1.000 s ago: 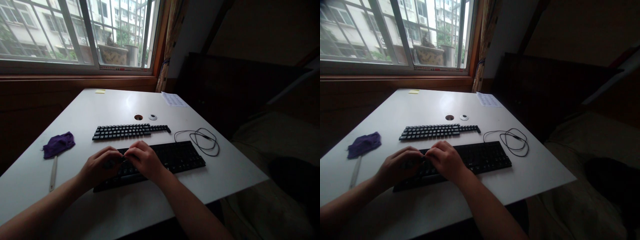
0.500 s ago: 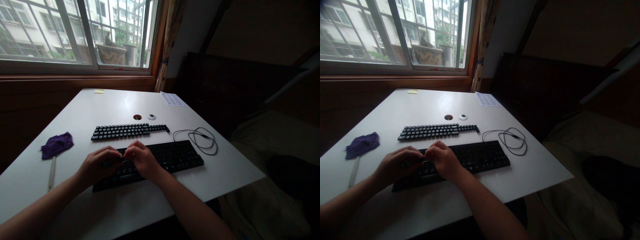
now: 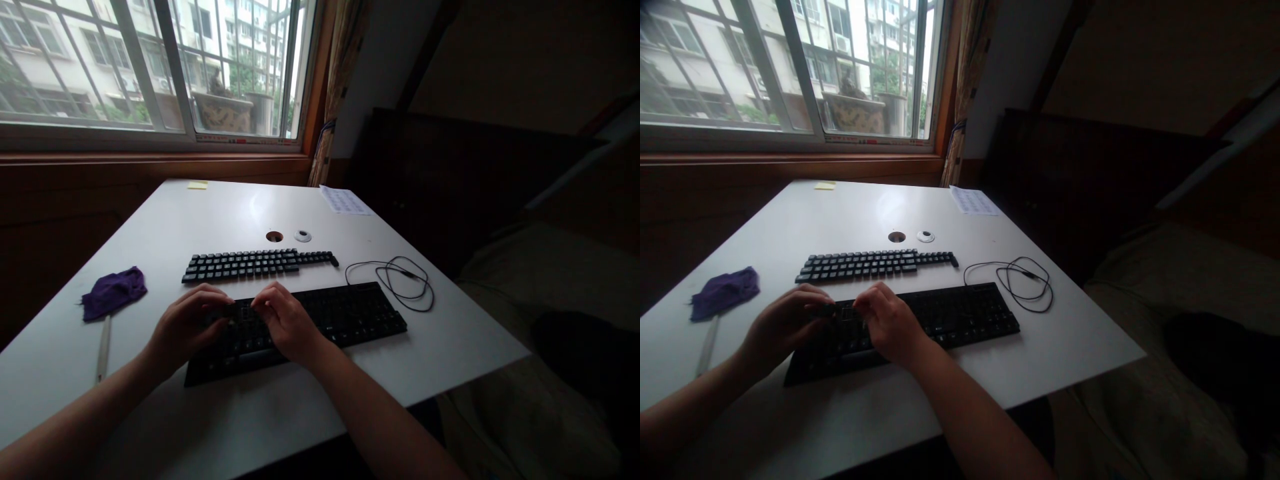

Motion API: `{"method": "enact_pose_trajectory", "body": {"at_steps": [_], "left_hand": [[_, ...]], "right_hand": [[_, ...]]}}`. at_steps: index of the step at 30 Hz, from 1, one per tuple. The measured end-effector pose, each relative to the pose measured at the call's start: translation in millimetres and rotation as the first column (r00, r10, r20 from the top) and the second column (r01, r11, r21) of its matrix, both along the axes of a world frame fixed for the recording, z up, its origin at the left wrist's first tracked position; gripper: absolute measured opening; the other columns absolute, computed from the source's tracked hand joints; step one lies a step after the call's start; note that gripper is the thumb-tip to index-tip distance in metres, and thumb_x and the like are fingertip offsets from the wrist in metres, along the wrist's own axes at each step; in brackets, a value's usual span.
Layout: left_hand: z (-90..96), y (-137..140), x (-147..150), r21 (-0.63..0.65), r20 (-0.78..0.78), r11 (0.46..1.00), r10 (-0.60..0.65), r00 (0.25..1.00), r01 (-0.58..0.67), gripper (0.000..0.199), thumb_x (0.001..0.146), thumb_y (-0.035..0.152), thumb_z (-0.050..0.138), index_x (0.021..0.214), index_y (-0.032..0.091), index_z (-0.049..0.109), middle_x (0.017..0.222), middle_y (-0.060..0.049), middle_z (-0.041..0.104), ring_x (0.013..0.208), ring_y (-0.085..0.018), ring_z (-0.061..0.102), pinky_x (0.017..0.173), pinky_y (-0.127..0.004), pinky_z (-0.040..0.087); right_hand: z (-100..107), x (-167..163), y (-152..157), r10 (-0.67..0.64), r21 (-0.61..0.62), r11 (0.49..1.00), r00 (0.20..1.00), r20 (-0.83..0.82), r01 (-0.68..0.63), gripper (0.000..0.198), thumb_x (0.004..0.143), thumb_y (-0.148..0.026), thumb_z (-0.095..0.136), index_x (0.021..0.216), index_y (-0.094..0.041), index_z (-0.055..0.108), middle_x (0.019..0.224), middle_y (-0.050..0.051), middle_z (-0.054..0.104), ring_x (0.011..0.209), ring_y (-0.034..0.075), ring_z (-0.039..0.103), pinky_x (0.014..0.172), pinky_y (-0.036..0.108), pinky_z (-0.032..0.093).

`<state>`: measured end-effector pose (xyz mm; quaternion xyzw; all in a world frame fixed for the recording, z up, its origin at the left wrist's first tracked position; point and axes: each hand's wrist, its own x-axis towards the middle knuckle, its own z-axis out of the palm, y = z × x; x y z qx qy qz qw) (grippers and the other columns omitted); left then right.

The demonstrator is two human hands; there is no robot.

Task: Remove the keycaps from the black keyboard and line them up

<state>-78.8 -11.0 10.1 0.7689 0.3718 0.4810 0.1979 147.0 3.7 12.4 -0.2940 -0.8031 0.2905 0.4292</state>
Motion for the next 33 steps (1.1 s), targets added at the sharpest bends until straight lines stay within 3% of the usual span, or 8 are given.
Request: {"method": "enact_pose_trajectory", "body": {"at_steps": [4, 8, 10, 16, 24, 33], "left_hand": [[-2.6, 0.1, 0.1, -0.049, 0.026, 0.999, -0.011, 1.0, 0.012, 0.015, 0.082, 0.017, 0.066, 0.097, 0.018, 0.066, 0.089, -0.007, 0.068, 0.079, -0.017, 0.068, 0.067, -0.025, 0.058], [-7.0, 2.3, -0.5, -0.038, 0.008, 0.999, -0.033, 0.999, 0.033, 0.017, 0.081, 0.016, 0.066, 0.098, 0.018, 0.066, 0.09, -0.007, 0.07, 0.08, -0.017, 0.069, 0.069, -0.026, 0.059], [-9.3, 3.5, -1.4, -0.021, -0.015, 1.0, -0.023, 1.0, 0.022, 0.018, 0.081, 0.015, 0.067, 0.098, 0.019, 0.066, 0.089, -0.006, 0.07, 0.079, -0.017, 0.069, 0.069, -0.026, 0.059], [-9.0, 3.3, 0.0, 0.028, -0.112, 0.999, -0.016, 0.994, 0.019, 0.018, 0.081, 0.017, 0.069, 0.099, 0.019, 0.067, 0.09, -0.005, 0.073, 0.078, -0.016, 0.07, 0.069, -0.025, 0.058], [-12.9, 3.8, 0.1, 0.035, -0.131, 0.999, -0.034, 0.991, 0.039, 0.017, 0.083, 0.018, 0.067, 0.1, 0.018, 0.067, 0.094, -0.007, 0.075, 0.08, -0.017, 0.072, 0.072, -0.027, 0.06], [-18.1, 5.7, 0.3, -0.006, -0.182, 1.0, -0.019, 0.983, 0.018, 0.017, 0.084, 0.024, 0.068, 0.1, 0.019, 0.066, 0.093, -0.005, 0.075, 0.078, -0.016, 0.073, 0.071, -0.025, 0.06]], "right_hand": [[4.9, 4.4, -2.5, -0.012, -0.011, 1.0, 1.0, -0.014, 0.012, 0.016, 0.099, -0.033, 0.046, 0.1, -0.023, 0.058, 0.092, 0.003, 0.058, 0.085, 0.016, 0.056, 0.08, 0.032, 0.046], [5.4, 5.8, -4.3, -0.013, -0.001, 1.0, 1.0, -0.021, 0.013, 0.028, 0.086, -0.047, 0.066, 0.102, -0.025, 0.062, 0.086, 0.001, 0.058, 0.077, 0.016, 0.055, 0.075, 0.031, 0.047], [4.2, 4.6, -4.4, -0.027, 0.019, 0.999, 0.999, -0.023, 0.027, 0.03, 0.081, -0.046, 0.072, 0.101, -0.025, 0.064, 0.084, 0.001, 0.058, 0.076, 0.016, 0.055, 0.073, 0.03, 0.048], [1.3, -0.8, -1.9, -0.023, 0.072, 0.997, 0.998, -0.056, 0.027, 0.019, 0.088, -0.039, 0.066, 0.098, -0.024, 0.071, 0.082, 0.002, 0.058, 0.073, 0.014, 0.056, 0.07, 0.029, 0.049], [-0.7, -0.1, -0.9, -0.044, 0.092, 0.995, 0.999, -0.031, 0.047, 0.018, 0.087, -0.037, 0.068, 0.099, -0.023, 0.071, 0.083, 0.002, 0.06, 0.073, 0.014, 0.058, 0.07, 0.028, 0.051], [-5.8, 1.7, 1.4, -0.066, 0.252, 0.967, 0.995, 0.072, 0.046, 0.018, 0.092, -0.034, 0.063, 0.101, -0.02, 0.07, 0.085, 0.003, 0.062, 0.077, 0.014, 0.06, 0.074, 0.026, 0.051]]}}
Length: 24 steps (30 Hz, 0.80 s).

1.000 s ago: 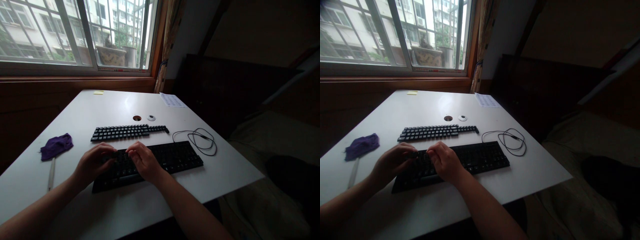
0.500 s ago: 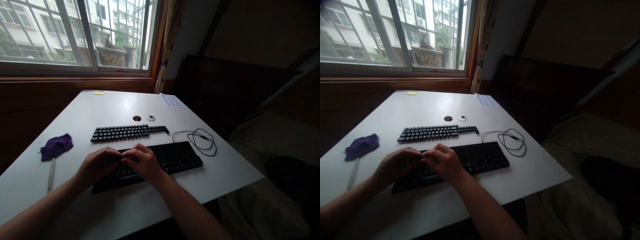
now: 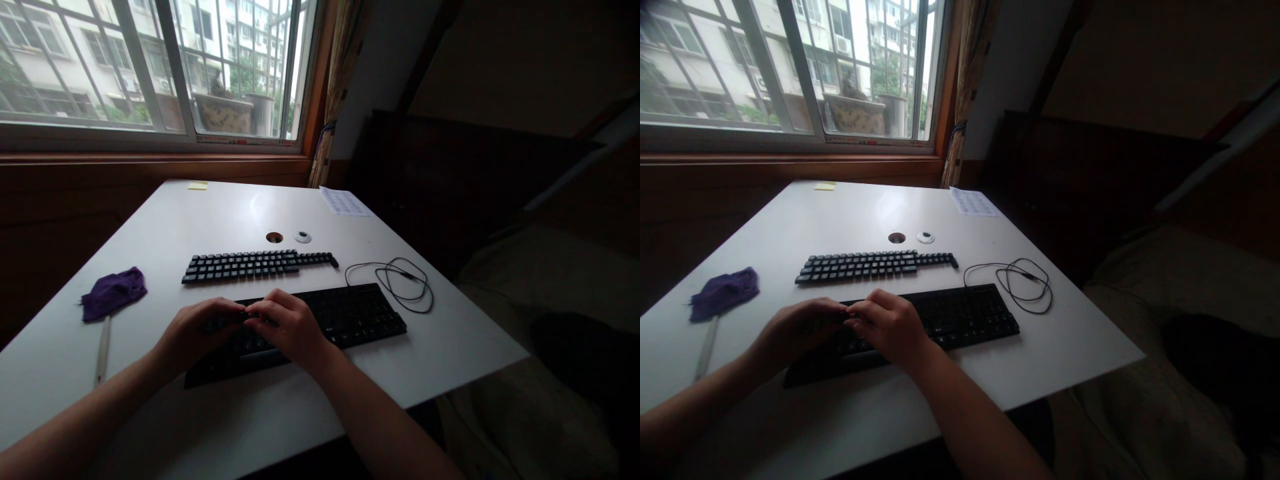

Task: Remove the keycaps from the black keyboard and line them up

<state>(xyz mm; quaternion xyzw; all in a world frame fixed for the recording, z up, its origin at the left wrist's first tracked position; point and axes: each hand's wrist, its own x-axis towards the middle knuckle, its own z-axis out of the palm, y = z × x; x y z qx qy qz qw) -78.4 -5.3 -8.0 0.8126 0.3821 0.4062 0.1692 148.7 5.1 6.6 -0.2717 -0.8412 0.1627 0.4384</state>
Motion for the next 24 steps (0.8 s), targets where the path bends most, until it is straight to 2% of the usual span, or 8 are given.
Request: {"method": "enact_pose_trajectory", "body": {"at_steps": [4, 6, 9, 12, 15, 18, 24], "left_hand": [[-1.9, 1.1, 0.1, -0.073, 0.008, 0.997, 0.021, 1.0, -0.02, 0.03, 0.085, 0.026, 0.067, 0.113, 0.02, 0.06, 0.094, -0.004, 0.075, 0.078, -0.016, 0.073, 0.069, -0.026, 0.06], [-0.6, 2.2, 0.1, -0.074, 0.013, 0.997, 0.022, 1.0, -0.021, 0.029, 0.088, 0.025, 0.064, 0.116, 0.02, 0.059, 0.096, -0.005, 0.074, 0.08, -0.016, 0.072, 0.071, -0.027, 0.059], [3.2, 4.1, 0.8, 0.026, -0.042, 0.999, -0.032, 0.999, 0.033, 0.019, 0.09, 0.02, 0.06, 0.11, 0.02, 0.063, 0.098, -0.006, 0.072, 0.087, -0.016, 0.069, 0.077, -0.029, 0.057], [4.5, 6.6, 1.9, 0.121, -0.117, 0.98, -0.146, 0.982, 0.16, 0.018, 0.09, 0.015, 0.058, 0.107, 0.02, 0.065, 0.099, -0.007, 0.07, 0.091, -0.017, 0.065, 0.08, -0.03, 0.055], [2.4, 8.7, 2.3, 0.13, -0.181, 0.961, -0.219, 0.959, 0.243, 0.018, 0.09, 0.014, 0.057, 0.105, 0.02, 0.066, 0.101, -0.008, 0.07, 0.094, -0.018, 0.063, 0.083, -0.032, 0.052], [1.5, 9.1, 2.2, 0.123, -0.208, 0.956, -0.236, 0.949, 0.265, 0.015, 0.091, 0.015, 0.057, 0.102, 0.02, 0.066, 0.101, -0.008, 0.07, 0.093, -0.018, 0.061, 0.083, -0.033, 0.051], [4.7, 7.1, 2.7, 0.091, -0.21, 0.958, -0.249, 0.945, 0.273, 0.014, 0.091, 0.013, 0.057, 0.1, 0.02, 0.066, 0.1, -0.006, 0.069, 0.094, -0.018, 0.058, 0.083, -0.032, 0.049]], "right_hand": [[4.1, 6.0, 3.5, -0.039, 0.031, 0.999, 0.998, 0.043, 0.037, 0.017, 0.092, -0.033, 0.062, 0.101, -0.02, 0.069, 0.087, 0.003, 0.062, 0.078, 0.014, 0.06, 0.075, 0.026, 0.051], [10.0, 14.9, 8.7, -0.082, 0.026, 0.996, 0.995, 0.053, 0.08, 0.017, 0.092, -0.033, 0.063, 0.1, -0.019, 0.068, 0.086, 0.003, 0.061, 0.077, 0.014, 0.06, 0.074, 0.025, 0.05], [20.8, 37.2, 22.9, -0.185, 0.007, 0.983, 0.979, 0.08, 0.185, 0.015, 0.091, -0.03, 0.063, 0.101, -0.019, 0.068, 0.086, 0.002, 0.06, 0.074, 0.013, 0.058, 0.071, 0.025, 0.049], [26.6, 65.0, 44.7, -0.269, 0.02, 0.963, 0.944, 0.19, 0.27, 0.013, 0.091, -0.027, 0.064, 0.1, -0.019, 0.068, 0.087, 0.001, 0.06, 0.076, 0.013, 0.059, 0.076, 0.026, 0.048], [23.1, 89.0, 71.4, -0.285, 0.032, 0.955, 0.874, 0.394, 0.296, 0.009, 0.089, -0.024, 0.066, 0.096, -0.02, 0.07, 0.088, 0.001, 0.061, 0.077, 0.013, 0.06, 0.077, 0.026, 0.046], [14.0, 103.3, 96.8, -0.282, 0.022, 0.945, 0.781, 0.557, 0.326, 0.009, 0.087, -0.023, 0.067, 0.094, -0.019, 0.071, 0.091, 0.002, 0.063, 0.075, 0.013, 0.06, 0.073, 0.026, 0.045], [3.3, 109.2, 127.0, -0.208, -0.029, 0.952, 0.713, 0.669, 0.304, 0.01, 0.087, -0.024, 0.067, 0.094, -0.02, 0.072, 0.096, 0.003, 0.065, 0.081, 0.015, 0.061, 0.076, 0.025, 0.044]]}}
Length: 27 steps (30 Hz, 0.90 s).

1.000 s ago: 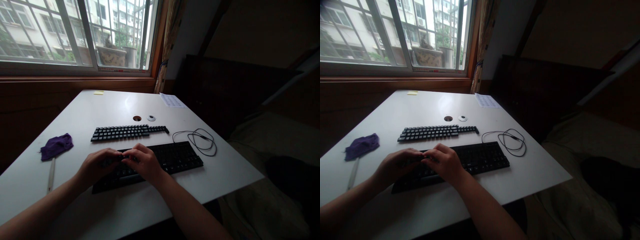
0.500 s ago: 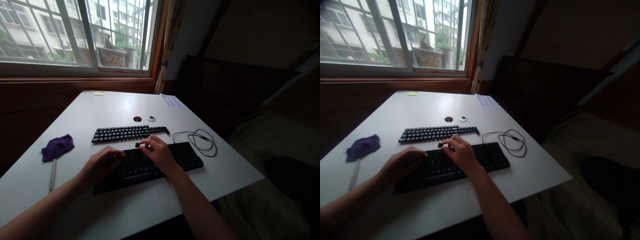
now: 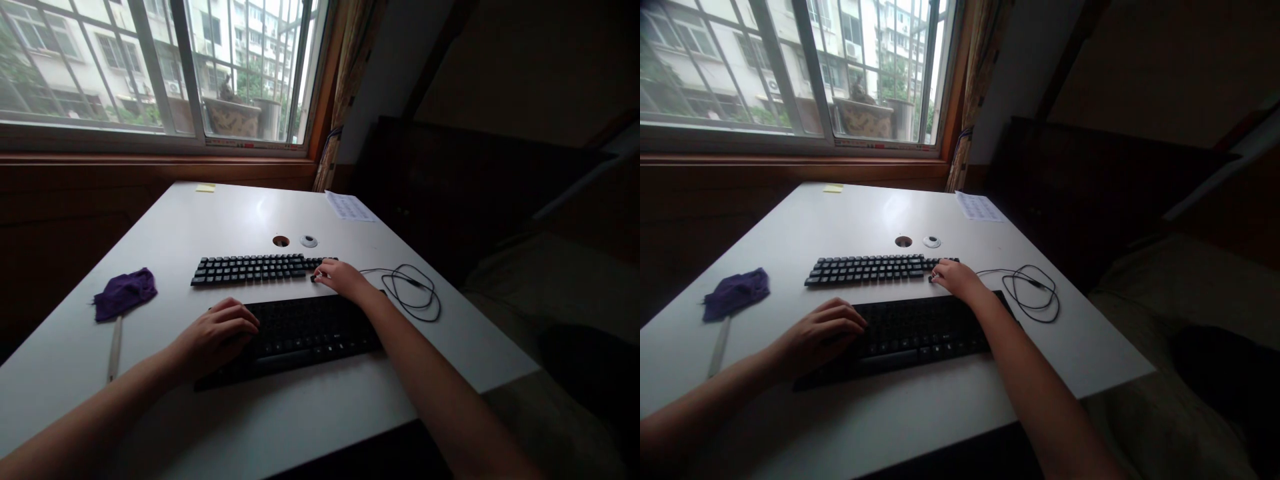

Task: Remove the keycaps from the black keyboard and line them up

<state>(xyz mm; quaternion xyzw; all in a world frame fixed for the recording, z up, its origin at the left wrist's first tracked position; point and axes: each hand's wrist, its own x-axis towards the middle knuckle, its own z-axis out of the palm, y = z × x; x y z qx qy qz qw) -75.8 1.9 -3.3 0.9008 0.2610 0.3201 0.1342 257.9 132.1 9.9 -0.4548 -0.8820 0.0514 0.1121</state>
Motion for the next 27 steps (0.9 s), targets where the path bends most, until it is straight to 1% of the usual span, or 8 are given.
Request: {"method": "enact_pose_trajectory", "body": {"at_steps": [4, 7, 11, 13, 16, 18, 21, 27], "left_hand": [[-1.9, 1.0, -0.8, -0.005, 0.002, 1.0, -0.012, 1.0, 0.012, 0.015, 0.091, 0.013, 0.057, 0.101, 0.02, 0.066, 0.1, -0.006, 0.069, 0.093, -0.018, 0.057, 0.082, -0.032, 0.049], [-3.7, 1.9, -1.8, -0.008, 0.001, 1.0, -0.013, 1.0, 0.013, 0.015, 0.091, 0.012, 0.057, 0.101, 0.02, 0.065, 0.1, -0.006, 0.069, 0.094, -0.018, 0.057, 0.083, -0.032, 0.049], [-4.5, 2.0, -2.2, -0.02, -0.01, 1.0, -0.016, 1.0, 0.016, 0.016, 0.091, 0.012, 0.057, 0.102, 0.02, 0.065, 0.1, -0.006, 0.068, 0.094, -0.018, 0.057, 0.083, -0.032, 0.049], [-4.1, 1.6, -1.6, -0.025, -0.01, 1.0, -0.015, 1.0, 0.015, 0.016, 0.091, 0.012, 0.056, 0.101, 0.02, 0.065, 0.1, -0.006, 0.068, 0.094, -0.018, 0.057, 0.082, -0.032, 0.049], [-2.7, 0.7, -0.4, -0.032, -0.006, 0.999, -0.009, 1.0, 0.008, 0.015, 0.092, 0.013, 0.055, 0.1, 0.02, 0.065, 0.1, -0.006, 0.069, 0.092, -0.017, 0.057, 0.082, -0.032, 0.049], [-1.8, 0.4, 0.1, -0.032, -0.005, 0.999, -0.009, 1.0, 0.009, 0.015, 0.092, 0.013, 0.054, 0.1, 0.02, 0.066, 0.099, -0.007, 0.069, 0.092, -0.018, 0.058, 0.081, -0.032, 0.049], [-0.9, 0.5, 0.3, -0.026, -0.004, 1.0, -0.013, 1.0, 0.013, 0.015, 0.093, 0.014, 0.054, 0.1, 0.019, 0.066, 0.098, -0.008, 0.069, 0.09, -0.018, 0.058, 0.08, -0.031, 0.05], [-1.9, 1.6, -0.2, -0.033, -0.006, 0.999, -0.019, 1.0, 0.019, 0.015, 0.092, 0.014, 0.054, 0.1, 0.02, 0.066, 0.098, -0.008, 0.069, 0.09, -0.018, 0.059, 0.079, -0.032, 0.051]], "right_hand": [[0.2, 0.0, 6.6, -0.001, -0.011, 1.0, 1.0, 0.019, 0.001, 0.011, 0.088, -0.025, 0.065, 0.096, -0.022, 0.073, 0.098, 0.003, 0.066, 0.084, 0.016, 0.062, 0.077, 0.025, 0.044], [0.3, 2.7, 4.5, -0.005, -0.003, 1.0, 1.0, 0.014, 0.005, 0.013, 0.09, -0.027, 0.063, 0.099, -0.023, 0.072, 0.099, 0.003, 0.066, 0.085, 0.016, 0.063, 0.079, 0.026, 0.045], [-2.7, 8.6, -10.4, -0.012, 0.097, 0.995, 1.0, -0.013, 0.013, 0.02, 0.093, -0.03, 0.058, 0.108, -0.023, 0.07, 0.104, 0.004, 0.065, 0.087, 0.016, 0.064, 0.08, 0.026, 0.047], [-5.2, 10.2, -20.9, -0.023, 0.147, 0.989, 1.0, 0.004, 0.023, 0.022, 0.095, -0.03, 0.054, 0.111, -0.024, 0.069, 0.106, 0.004, 0.065, 0.087, 0.016, 0.064, 0.08, 0.026, 0.047], [-8.4, 9.3, -33.8, -0.039, 0.176, 0.984, 0.998, 0.043, 0.031, 0.029, 0.097, -0.028, 0.049, 0.121, -0.025, 0.065, 0.111, 0.005, 0.064, 0.089, 0.017, 0.064, 0.078, 0.026, 0.048], [-9.6, 7.6, -38.5, -0.05, 0.172, 0.984, 0.996, 0.073, 0.037, 0.032, 0.097, -0.027, 0.048, 0.126, -0.025, 0.062, 0.115, 0.005, 0.064, 0.09, 0.017, 0.064, 0.077, 0.027, 0.049], [-10.9, 5.4, -39.7, -0.062, 0.149, 0.988, 0.992, 0.112, 0.045, 0.034, 0.097, -0.026, 0.047, 0.128, -0.025, 0.062, 0.116, 0.006, 0.063, 0.091, 0.018, 0.064, 0.076, 0.028, 0.049], [-11.0, 3.6, -34.2, -0.079, 0.104, 0.992, 0.992, 0.102, 0.068, 0.037, 0.097, -0.026, 0.046, 0.132, -0.025, 0.059, 0.12, 0.007, 0.062, 0.096, 0.019, 0.064, 0.078, 0.028, 0.05]]}}
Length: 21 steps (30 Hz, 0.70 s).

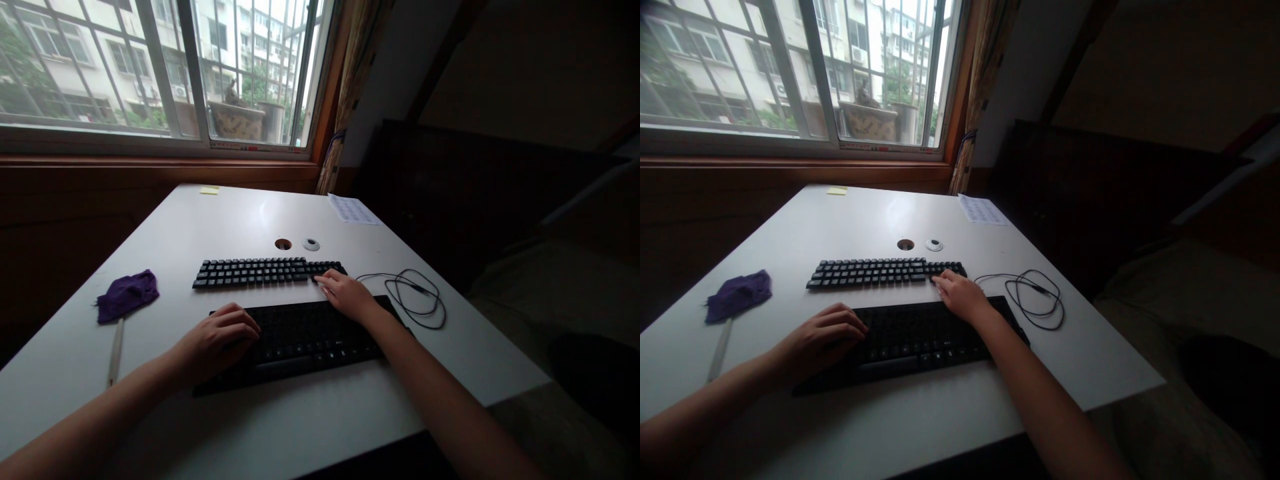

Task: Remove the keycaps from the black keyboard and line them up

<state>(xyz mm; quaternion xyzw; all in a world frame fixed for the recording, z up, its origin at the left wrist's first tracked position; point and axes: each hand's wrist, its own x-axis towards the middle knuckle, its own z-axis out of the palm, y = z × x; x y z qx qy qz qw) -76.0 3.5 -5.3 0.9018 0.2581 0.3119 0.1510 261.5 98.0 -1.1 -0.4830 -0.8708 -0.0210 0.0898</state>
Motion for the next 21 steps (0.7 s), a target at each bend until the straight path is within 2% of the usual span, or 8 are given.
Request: {"method": "enact_pose_trajectory", "body": {"at_steps": [13, 18, 21], "left_hand": [[0.4, 0.4, 0.2, -0.012, -0.011, 1.0, -0.004, 1.0, 0.004, 0.015, 0.093, 0.012, 0.054, 0.099, 0.019, 0.066, 0.099, -0.008, 0.069, 0.092, -0.018, 0.058, 0.08, -0.031, 0.05], [0.7, 0.7, 0.6, -0.012, -0.001, 1.0, -0.004, 1.0, 0.004, 0.014, 0.094, 0.014, 0.053, 0.097, 0.019, 0.066, 0.097, -0.008, 0.069, 0.09, -0.017, 0.059, 0.079, -0.03, 0.05], [0.1, 1.3, 0.8, -0.01, -0.005, 1.0, -0.011, 1.0, 0.011, 0.014, 0.094, 0.014, 0.054, 0.097, 0.019, 0.066, 0.097, -0.008, 0.069, 0.09, -0.018, 0.06, 0.078, -0.03, 0.05]], "right_hand": [[2.8, -4.8, 2.7, 0.019, -0.026, 0.999, 0.999, -0.043, -0.02, 0.036, 0.096, -0.025, 0.049, 0.132, -0.026, 0.058, 0.119, 0.006, 0.06, 0.093, 0.017, 0.064, 0.082, 0.028, 0.048], [3.1, 0.8, 4.2, -0.013, 0.003, 1.0, 0.98, -0.2, 0.014, 0.021, 0.094, -0.025, 0.052, 0.112, -0.019, 0.061, 0.11, 0.008, 0.058, 0.093, 0.018, 0.06, 0.086, 0.031, 0.048], [11.3, 8.5, -3.5, -0.034, 0.028, 0.999, 0.95, -0.311, 0.045, 0.015, 0.094, -0.026, 0.051, 0.103, -0.018, 0.059, 0.101, 0.007, 0.055, 0.092, 0.02, 0.057, 0.088, 0.033, 0.047]]}}
